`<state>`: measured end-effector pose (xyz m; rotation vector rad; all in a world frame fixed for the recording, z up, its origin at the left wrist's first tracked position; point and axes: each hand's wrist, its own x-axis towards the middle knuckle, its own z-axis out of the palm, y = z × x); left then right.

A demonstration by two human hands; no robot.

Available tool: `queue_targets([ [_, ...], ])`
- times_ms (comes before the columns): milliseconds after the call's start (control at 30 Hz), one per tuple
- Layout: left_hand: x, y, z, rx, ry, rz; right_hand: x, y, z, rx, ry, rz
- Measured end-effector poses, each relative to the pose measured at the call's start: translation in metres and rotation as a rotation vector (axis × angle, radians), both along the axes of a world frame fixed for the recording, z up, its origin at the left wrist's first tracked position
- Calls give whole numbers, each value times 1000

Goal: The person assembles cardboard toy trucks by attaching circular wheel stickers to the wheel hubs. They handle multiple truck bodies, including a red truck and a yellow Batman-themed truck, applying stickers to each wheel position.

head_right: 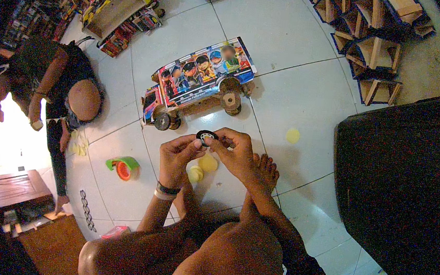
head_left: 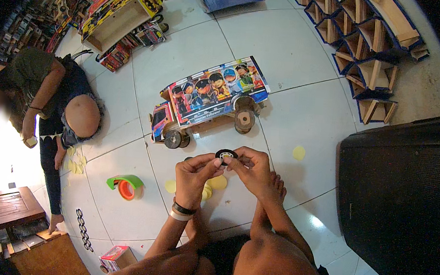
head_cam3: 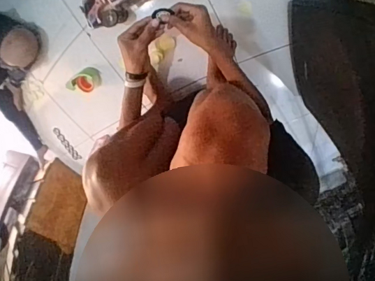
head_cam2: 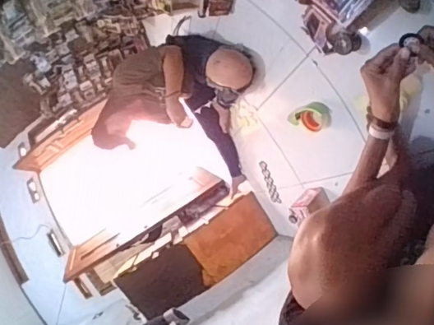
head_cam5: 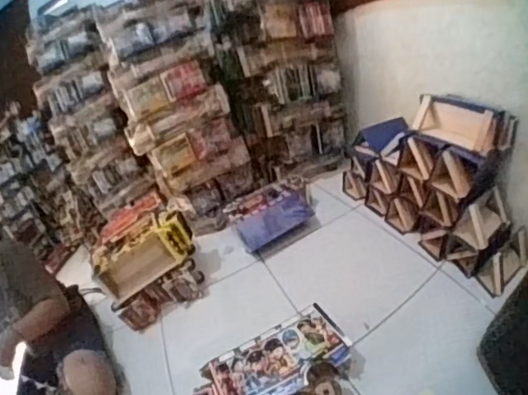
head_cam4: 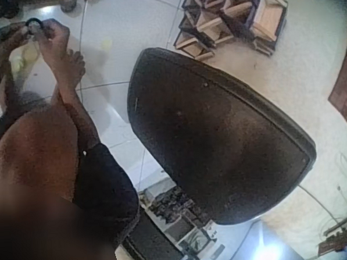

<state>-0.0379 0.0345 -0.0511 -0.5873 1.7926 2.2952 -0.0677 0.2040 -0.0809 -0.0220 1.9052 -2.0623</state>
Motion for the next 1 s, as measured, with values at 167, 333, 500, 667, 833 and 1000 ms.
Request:
queue_targets([
  [167,-1,0,1,-6,-10,5,-1,1,-1,-43,-15,18],
  [333,-3,-2,-2,-17,-11,5,-3,3,0,29,-5,73],
  [500,-5,1,-6,-81,16,20,-2,2,2,54,27,60],
  [667,-7,1,-7,-175,36,3,-2,2,2,31,48,43],
  [833,-6,0,-6,-215,68,-15,-4,2,3,33,78,49],
  [1000,-7,2,-2,-182,17,-17,-5,5,5,38,-25,51],
])
